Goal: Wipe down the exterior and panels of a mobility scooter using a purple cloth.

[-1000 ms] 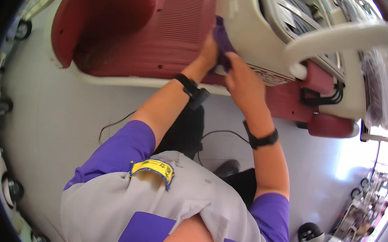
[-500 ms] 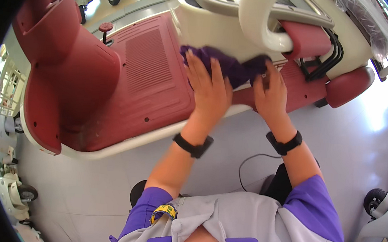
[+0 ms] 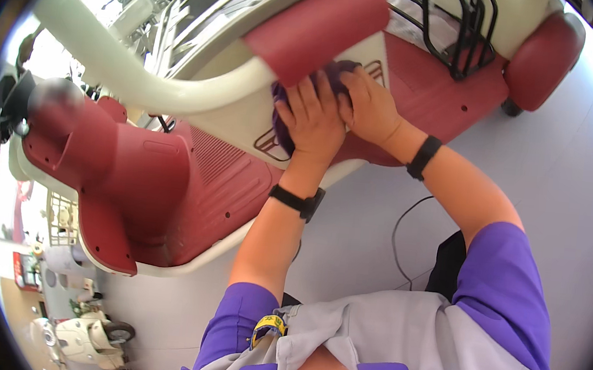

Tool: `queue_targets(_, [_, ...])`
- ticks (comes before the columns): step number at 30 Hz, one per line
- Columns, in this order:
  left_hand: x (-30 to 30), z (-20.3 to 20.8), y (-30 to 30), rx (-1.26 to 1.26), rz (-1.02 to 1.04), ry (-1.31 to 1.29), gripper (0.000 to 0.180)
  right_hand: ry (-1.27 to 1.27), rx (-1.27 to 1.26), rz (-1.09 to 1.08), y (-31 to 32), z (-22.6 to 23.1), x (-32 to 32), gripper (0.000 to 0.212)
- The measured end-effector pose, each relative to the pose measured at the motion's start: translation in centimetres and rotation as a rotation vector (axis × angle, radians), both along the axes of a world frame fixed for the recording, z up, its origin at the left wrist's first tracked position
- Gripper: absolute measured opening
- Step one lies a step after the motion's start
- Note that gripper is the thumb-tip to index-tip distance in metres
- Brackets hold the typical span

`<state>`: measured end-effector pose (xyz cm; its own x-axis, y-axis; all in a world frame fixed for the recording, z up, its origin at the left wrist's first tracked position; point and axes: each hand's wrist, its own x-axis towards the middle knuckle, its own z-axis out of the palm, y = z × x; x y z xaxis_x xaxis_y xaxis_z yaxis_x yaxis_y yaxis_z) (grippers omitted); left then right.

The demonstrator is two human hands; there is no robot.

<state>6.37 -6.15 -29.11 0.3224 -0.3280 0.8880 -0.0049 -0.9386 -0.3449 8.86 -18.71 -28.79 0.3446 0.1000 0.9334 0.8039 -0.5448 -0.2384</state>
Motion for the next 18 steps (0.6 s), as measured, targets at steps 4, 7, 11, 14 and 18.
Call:
queue_targets(4, [1.9, -1.8, -3.2, 0.108, -0.046, 0.115, 0.044, 0.118, -0.051, 0.004, -4.0, -2.8, 2.7, 0.032])
queue_targets(7, [2.0, -0.7, -3.6, 0.281, -0.131, 0.29, 0.044, 0.231, 0.007, 0.001, -6.0, -3.5, 3.9, 0.03])
queue_targets(11, [0.6, 3.0, -2.5, 0.329, -0.218, 0.4, 0.049, 0.238, 0.131, -0.021, -5.7, -1.2, 3.6, 0.033])
queue_targets(14, [0.3, 3.7, -0.8, 0.256, -0.214, 0.317, 0.049, 0.069, 0.176, 0.047, -4.1, 2.8, 2.4, 0.036])
queue_targets(18, [2.4, 3.1, -3.7, 0.192, -0.085, 0.118, 0.047, 0.078, 0.289, 0.156, -4.8, 3.2, 3.9, 0.037])
